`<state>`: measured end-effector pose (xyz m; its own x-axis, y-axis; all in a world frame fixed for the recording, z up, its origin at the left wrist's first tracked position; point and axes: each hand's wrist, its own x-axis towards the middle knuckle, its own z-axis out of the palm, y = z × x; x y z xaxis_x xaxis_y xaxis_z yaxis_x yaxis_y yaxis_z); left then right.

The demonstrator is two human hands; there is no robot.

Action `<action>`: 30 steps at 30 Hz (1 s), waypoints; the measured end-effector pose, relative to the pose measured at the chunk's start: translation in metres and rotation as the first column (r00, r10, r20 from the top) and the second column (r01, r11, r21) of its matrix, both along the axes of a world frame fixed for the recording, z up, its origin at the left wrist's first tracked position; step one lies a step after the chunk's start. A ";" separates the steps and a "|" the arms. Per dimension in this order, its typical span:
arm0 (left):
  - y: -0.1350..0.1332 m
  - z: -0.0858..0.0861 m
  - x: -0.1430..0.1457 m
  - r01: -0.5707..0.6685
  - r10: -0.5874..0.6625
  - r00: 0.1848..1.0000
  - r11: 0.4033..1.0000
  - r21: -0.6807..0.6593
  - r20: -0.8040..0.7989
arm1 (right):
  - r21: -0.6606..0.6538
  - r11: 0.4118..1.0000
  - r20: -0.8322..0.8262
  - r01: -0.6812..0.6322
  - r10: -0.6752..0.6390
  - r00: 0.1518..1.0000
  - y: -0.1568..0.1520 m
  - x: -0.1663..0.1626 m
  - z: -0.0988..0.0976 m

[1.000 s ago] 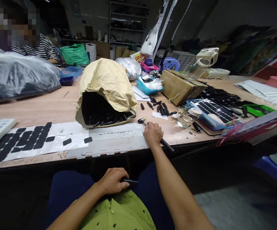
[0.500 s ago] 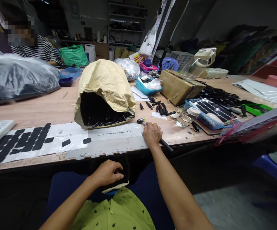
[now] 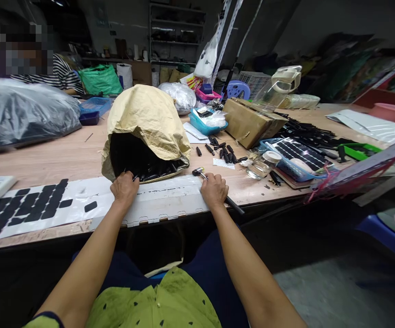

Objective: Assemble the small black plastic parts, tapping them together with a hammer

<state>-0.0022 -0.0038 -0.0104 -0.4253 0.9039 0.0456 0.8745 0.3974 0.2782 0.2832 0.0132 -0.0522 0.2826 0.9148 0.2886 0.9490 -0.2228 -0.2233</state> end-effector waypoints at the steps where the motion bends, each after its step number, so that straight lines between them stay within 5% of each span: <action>1: 0.001 0.000 0.000 -0.009 0.009 1.000 1.000 -0.015 0.006 | 0.002 1.000 0.000 0.000 0.000 1.000 0.000 0.000 0.000; 5: -0.003 0.004 -0.002 -0.031 0.032 0.997 0.999 -0.014 0.068 | -0.001 1.000 -0.004 -0.002 0.002 1.000 0.001 0.001 -0.001; 9: -0.024 0.010 0.002 -0.041 0.022 0.995 0.981 0.191 0.099 | 0.008 1.000 0.001 -0.001 0.001 1.000 0.001 0.001 -0.001; 14: -0.042 0.003 0.025 0.332 -0.387 0.912 0.890 0.313 0.132 | 0.015 1.000 -0.001 0.004 -0.004 1.000 0.000 0.001 -0.002; 18: -0.034 -0.016 0.036 0.493 -0.544 0.825 0.826 0.274 0.153 | 0.014 1.000 -0.012 0.000 0.000 1.000 0.000 0.001 -0.001; 22: -0.023 -0.028 0.035 0.515 -0.578 0.789 0.807 0.290 0.207 | 0.013 1.000 -0.016 0.001 -0.001 1.000 -0.001 0.001 0.000; 30: -0.019 -0.025 0.035 0.459 -0.519 0.785 0.854 0.245 0.338 | 0.003 1.000 -0.016 0.001 -0.001 1.000 -0.001 0.003 0.000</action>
<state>0.0331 -0.0224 -0.0351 0.0621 0.9909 0.1190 0.7531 -0.1248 0.6459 0.2860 0.0125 -0.0522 0.2879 0.9137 0.2869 0.9451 -0.2227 -0.2393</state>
